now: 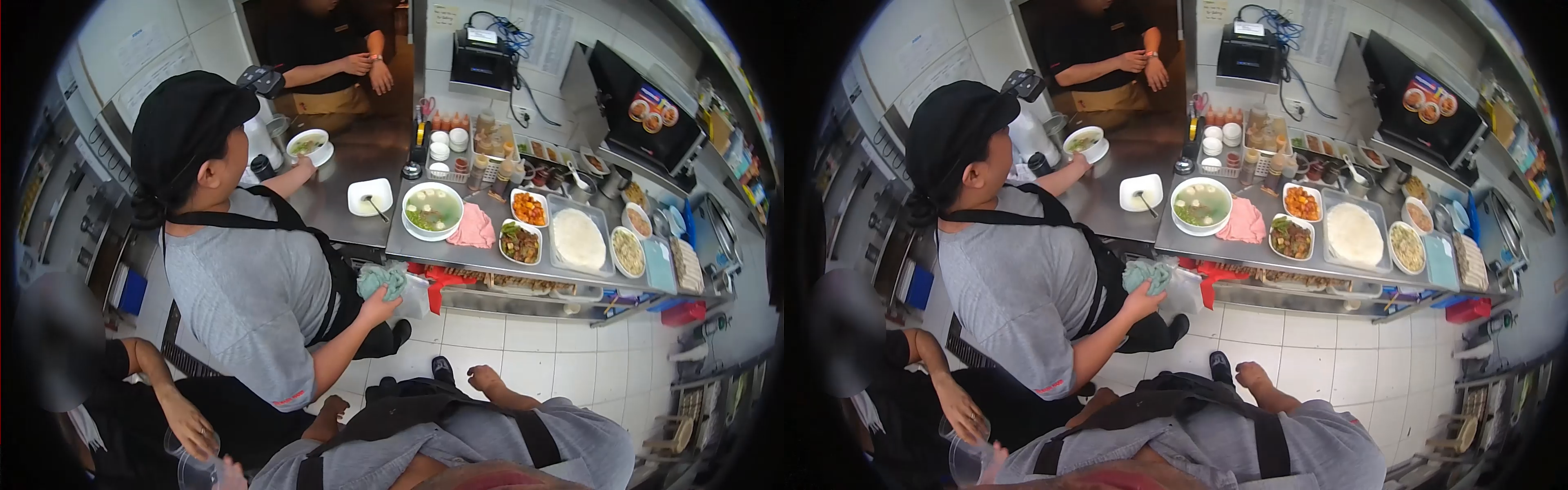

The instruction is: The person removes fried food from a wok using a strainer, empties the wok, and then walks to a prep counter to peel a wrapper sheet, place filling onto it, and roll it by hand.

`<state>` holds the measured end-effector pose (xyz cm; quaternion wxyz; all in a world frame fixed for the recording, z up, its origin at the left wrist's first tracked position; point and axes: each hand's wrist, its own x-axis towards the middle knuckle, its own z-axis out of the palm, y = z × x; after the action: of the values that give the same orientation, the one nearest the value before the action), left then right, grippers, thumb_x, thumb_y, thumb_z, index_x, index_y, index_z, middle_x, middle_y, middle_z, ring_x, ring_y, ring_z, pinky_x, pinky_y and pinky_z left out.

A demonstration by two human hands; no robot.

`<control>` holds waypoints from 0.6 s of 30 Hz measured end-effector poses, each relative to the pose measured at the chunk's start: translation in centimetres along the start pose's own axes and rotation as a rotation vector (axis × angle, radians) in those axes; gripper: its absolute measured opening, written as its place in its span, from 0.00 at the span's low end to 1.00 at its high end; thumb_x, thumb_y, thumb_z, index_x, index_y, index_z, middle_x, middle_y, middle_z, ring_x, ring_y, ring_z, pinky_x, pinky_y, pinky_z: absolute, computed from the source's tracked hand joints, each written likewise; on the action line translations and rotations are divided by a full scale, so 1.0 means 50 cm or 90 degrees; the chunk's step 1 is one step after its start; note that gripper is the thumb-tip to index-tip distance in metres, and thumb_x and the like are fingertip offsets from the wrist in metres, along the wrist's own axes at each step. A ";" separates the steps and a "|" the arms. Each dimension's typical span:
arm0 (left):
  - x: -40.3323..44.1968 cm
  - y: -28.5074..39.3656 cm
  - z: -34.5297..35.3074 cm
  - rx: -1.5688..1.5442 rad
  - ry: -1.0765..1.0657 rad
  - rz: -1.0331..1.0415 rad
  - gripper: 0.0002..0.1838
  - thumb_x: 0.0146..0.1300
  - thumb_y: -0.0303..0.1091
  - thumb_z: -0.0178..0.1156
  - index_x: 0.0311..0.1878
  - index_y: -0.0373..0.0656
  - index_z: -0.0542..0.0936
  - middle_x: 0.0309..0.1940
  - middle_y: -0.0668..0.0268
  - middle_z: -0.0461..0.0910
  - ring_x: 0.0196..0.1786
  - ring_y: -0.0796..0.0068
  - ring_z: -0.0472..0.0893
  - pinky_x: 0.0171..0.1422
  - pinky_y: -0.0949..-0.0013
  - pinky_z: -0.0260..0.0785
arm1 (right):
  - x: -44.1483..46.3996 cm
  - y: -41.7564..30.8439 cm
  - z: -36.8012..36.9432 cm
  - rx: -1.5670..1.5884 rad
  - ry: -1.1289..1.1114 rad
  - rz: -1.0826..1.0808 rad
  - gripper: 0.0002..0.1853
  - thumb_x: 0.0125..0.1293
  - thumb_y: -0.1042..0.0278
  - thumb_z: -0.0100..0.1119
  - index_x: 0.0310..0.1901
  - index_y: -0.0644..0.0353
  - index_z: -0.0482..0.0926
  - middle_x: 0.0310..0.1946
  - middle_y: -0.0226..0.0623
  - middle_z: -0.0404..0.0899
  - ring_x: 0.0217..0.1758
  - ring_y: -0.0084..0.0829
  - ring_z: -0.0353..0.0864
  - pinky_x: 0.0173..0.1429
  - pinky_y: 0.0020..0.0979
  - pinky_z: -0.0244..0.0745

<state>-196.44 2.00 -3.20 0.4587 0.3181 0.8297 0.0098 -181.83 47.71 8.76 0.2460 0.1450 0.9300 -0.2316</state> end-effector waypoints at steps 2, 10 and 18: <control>-0.049 -0.001 0.052 -0.172 -0.024 -0.147 0.09 0.58 0.37 0.54 0.41 0.45 0.73 0.25 0.58 0.75 0.28 0.65 0.77 0.31 0.63 0.70 | 0.056 0.056 -0.037 0.009 0.026 -0.009 0.15 0.49 0.65 0.52 0.40 0.53 0.80 0.38 0.47 0.78 0.45 0.44 0.76 0.54 0.38 0.70; -0.080 0.173 0.102 -0.495 0.109 -0.282 0.09 0.55 0.33 0.57 0.40 0.48 0.80 0.29 0.59 0.78 0.31 0.66 0.80 0.30 0.62 0.74 | 0.202 0.192 -0.243 -0.099 0.068 0.013 0.11 0.48 0.68 0.51 0.30 0.62 0.80 0.34 0.50 0.78 0.42 0.47 0.77 0.49 0.42 0.72; -0.030 0.324 0.067 -0.565 0.160 -0.290 0.10 0.54 0.33 0.57 0.40 0.47 0.80 0.28 0.59 0.79 0.30 0.66 0.80 0.30 0.63 0.73 | 0.254 0.157 -0.223 -0.099 0.034 -0.127 0.13 0.47 0.66 0.51 0.34 0.58 0.81 0.37 0.49 0.78 0.43 0.45 0.77 0.50 0.39 0.72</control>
<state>-184.91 13.20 1.01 0.4366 -0.0997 0.8426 0.2992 -193.81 61.98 7.88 0.2077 0.0386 0.9611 -0.1780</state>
